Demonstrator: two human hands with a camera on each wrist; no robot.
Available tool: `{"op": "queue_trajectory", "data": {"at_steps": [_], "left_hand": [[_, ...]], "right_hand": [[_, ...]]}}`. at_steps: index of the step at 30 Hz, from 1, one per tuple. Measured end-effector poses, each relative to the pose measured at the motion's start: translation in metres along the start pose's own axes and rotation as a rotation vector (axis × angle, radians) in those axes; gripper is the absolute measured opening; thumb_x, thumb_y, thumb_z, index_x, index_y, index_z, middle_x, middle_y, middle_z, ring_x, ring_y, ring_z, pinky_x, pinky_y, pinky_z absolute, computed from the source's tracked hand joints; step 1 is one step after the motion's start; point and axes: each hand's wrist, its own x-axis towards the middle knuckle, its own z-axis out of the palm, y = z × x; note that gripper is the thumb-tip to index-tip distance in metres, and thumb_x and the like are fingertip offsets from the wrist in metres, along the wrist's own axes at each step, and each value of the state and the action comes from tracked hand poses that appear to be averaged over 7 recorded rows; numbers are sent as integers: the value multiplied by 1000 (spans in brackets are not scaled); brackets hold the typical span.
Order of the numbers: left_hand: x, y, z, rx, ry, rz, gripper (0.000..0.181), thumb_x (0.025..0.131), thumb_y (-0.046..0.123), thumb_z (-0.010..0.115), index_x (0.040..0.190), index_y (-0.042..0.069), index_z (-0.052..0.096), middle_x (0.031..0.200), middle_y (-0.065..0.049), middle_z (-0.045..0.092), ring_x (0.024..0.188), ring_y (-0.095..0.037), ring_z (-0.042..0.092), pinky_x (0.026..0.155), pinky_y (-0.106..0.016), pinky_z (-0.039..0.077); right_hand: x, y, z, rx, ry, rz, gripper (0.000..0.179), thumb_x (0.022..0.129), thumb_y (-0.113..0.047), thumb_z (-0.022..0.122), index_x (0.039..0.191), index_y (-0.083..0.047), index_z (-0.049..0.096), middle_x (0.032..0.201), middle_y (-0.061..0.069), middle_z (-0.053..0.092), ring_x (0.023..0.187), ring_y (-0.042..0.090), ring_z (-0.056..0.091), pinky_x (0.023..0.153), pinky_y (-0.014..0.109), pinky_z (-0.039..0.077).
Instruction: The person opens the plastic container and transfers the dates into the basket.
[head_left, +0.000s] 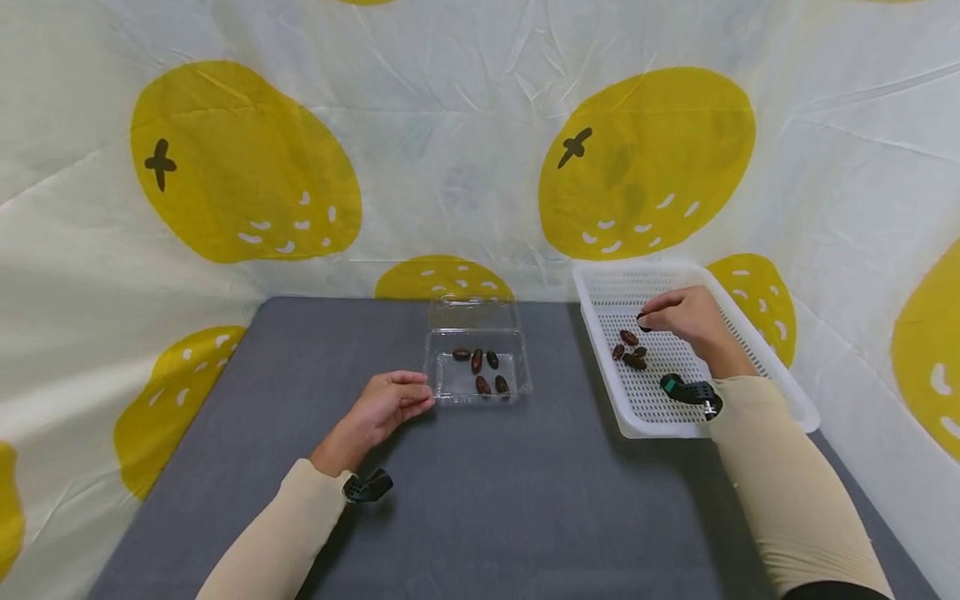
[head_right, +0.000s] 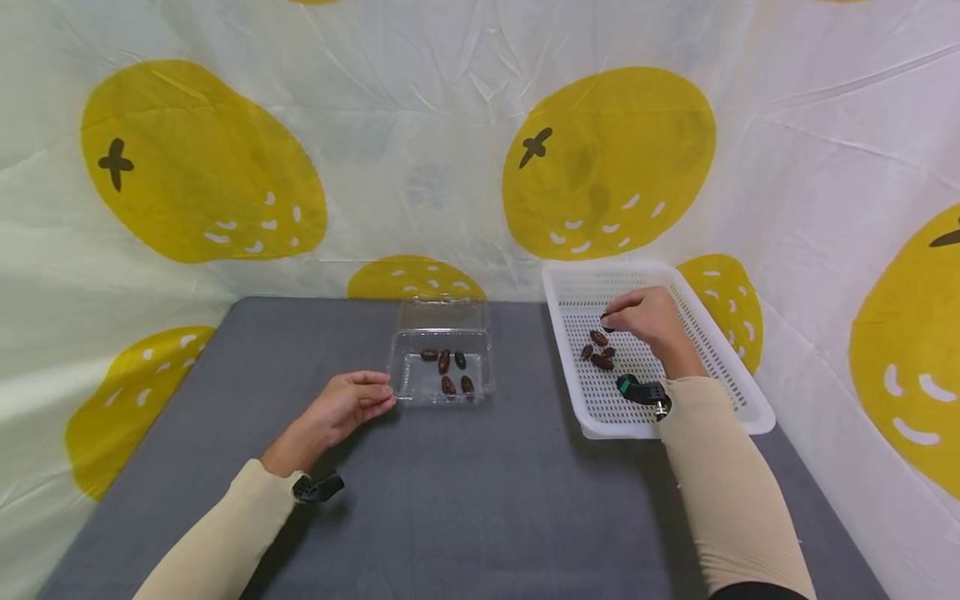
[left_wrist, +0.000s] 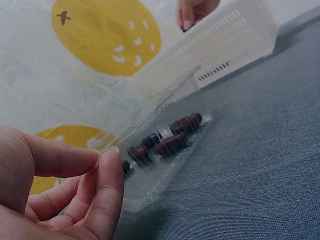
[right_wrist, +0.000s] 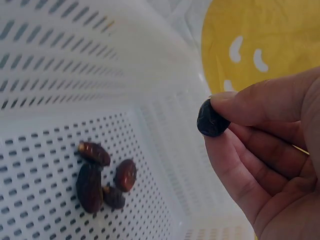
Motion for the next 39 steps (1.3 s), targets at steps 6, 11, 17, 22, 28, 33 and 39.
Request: {"op": "queue_trajectory", "data": {"at_steps": [6,11,17,22,28,33,39], "left_hand": [[0,0,0,-2,1,-1,46,98,-10,60,140,-19,46,87,-3,67,79,-11,71,77,-23,65],[1,-1,1,-5,0,-1,46,98,-10,60,141,-19,46,87,-3,67,79,-11,72,77,-23,65],[1,-3,1,-4,9,1,45,98,-10,61,141,-18,47,91,-4,67,81,-12,71,79,-24,65],[1,-4,0,3,18,-7,46,98,-9,62,141,-17,48,94,-5,68,82,-12,72,80,-25,65],[1,-4,0,-4,25,-4,47,97,-9,64,140,-17,49,95,-7,69,81,-12,72,79,-25,66],[0,-5,0,1,16,3,46,98,-9,62,140,-18,48,92,-5,68,81,-12,72,80,-24,65],[1,-4,0,7,-3,8,46,98,-8,62,140,-18,47,95,-6,69,82,-11,72,80,-24,65]], "right_hand": [[1,14,-3,-13,-2,28,39,94,-25,77,121,3,72,112,15,75,100,28,68,104,58,55],[2,23,-4,3,-3,87,42,94,-25,77,123,4,70,121,22,71,104,34,68,110,64,50],[4,35,-4,18,-23,115,42,94,-26,76,124,3,70,121,19,71,105,34,66,109,60,51],[3,46,-3,14,-45,132,43,96,-27,74,126,3,70,124,21,70,106,34,67,109,60,52],[5,52,-1,-8,-27,127,42,97,-25,74,126,5,70,127,27,67,101,34,70,102,55,58],[7,57,1,7,-40,151,42,96,-23,76,125,7,70,127,29,66,96,35,73,102,56,59],[7,57,0,23,-39,182,39,99,-19,72,126,9,68,129,31,65,99,37,73,105,59,57]]}}
